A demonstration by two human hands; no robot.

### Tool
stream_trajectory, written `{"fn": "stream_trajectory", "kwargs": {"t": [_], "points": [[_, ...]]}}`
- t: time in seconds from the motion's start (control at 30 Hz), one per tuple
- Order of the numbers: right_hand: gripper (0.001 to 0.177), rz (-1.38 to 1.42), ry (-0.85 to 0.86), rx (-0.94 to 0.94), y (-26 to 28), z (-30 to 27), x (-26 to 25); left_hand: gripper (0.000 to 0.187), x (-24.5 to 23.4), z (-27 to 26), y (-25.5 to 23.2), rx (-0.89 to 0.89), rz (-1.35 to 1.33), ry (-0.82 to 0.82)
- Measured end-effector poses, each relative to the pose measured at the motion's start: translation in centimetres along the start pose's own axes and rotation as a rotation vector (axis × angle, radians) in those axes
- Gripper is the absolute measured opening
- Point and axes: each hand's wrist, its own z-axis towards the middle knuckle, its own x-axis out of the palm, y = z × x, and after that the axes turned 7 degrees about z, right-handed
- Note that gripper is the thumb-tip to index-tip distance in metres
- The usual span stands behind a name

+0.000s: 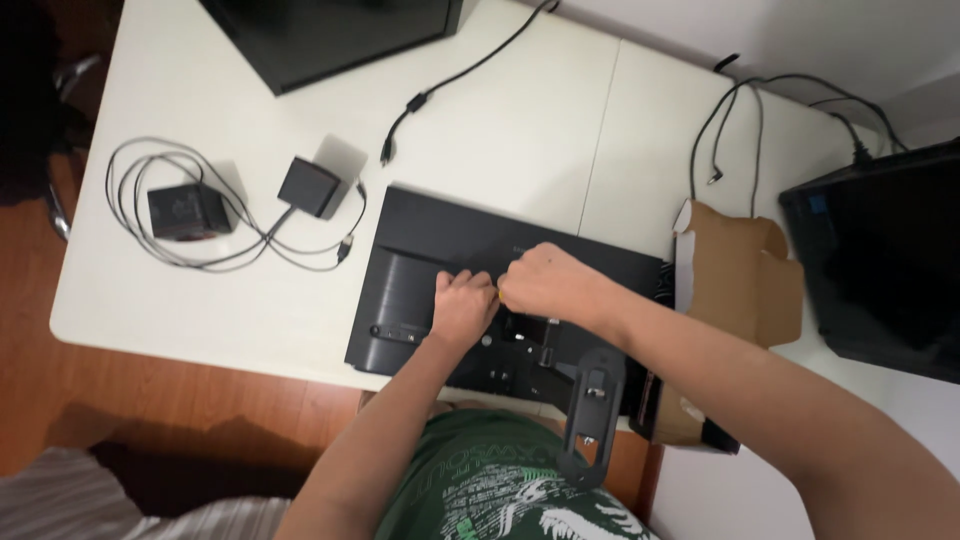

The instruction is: The person attaches a monitor mount to the back of a Samsung monitor using a yellow screwdriver. They align the mount, insert screws, and tighten them to secure the bracket to the monitor.

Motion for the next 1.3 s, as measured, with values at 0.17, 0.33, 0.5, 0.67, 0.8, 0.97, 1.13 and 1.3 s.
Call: {"fn": "stream_trajectory", "kwargs": {"t": [0.17,0.33,0.5,0.67,0.8,0.97,1.13,1.3], "points": [[0.03,0.151,-0.235,-0.152,0.0,-0.7,-2.0,0.009,0.7,0.1,0.2,-0.009,-0.007,0.05],[0.008,0.126,0.012,-0.146,-0.9,-0.4,0.1,0.012,0.0,0.2,0.1,-0.013,-0.022,0.08],[0.012,0.152,0.152,-0.054,-0.4,-0.1,0.3,0.012,0.5,-0.1,0.1,-0.013,-0.012,0.049],[0.021,0.17,0.238,0.008,-0.3,0.2,0.7,0.012,-0.4,0.2,0.0,-0.013,0.015,0.114],[0.02,0.161,0.261,0.099,-0.6,0.1,0.4,0.006,-0.1,0.1,0.0,-0.014,-0.034,0.077],[0.027,0.248,0.171,0.057,-0.2,0.2,-1.8,0.01,0.1,0.2,0.1,-0.035,-0.014,0.11],[0.008,0.159,0.137,-0.129,-0.6,0.5,-1.0,0.012,0.1,0.1,0.1,-0.048,-0.029,0.109],[0.017,0.07,0.305,-0.061,-0.2,1.1,0.0,0.011,-0.2,-0.5,0.2,-0.051,-0.067,0.05]]}}
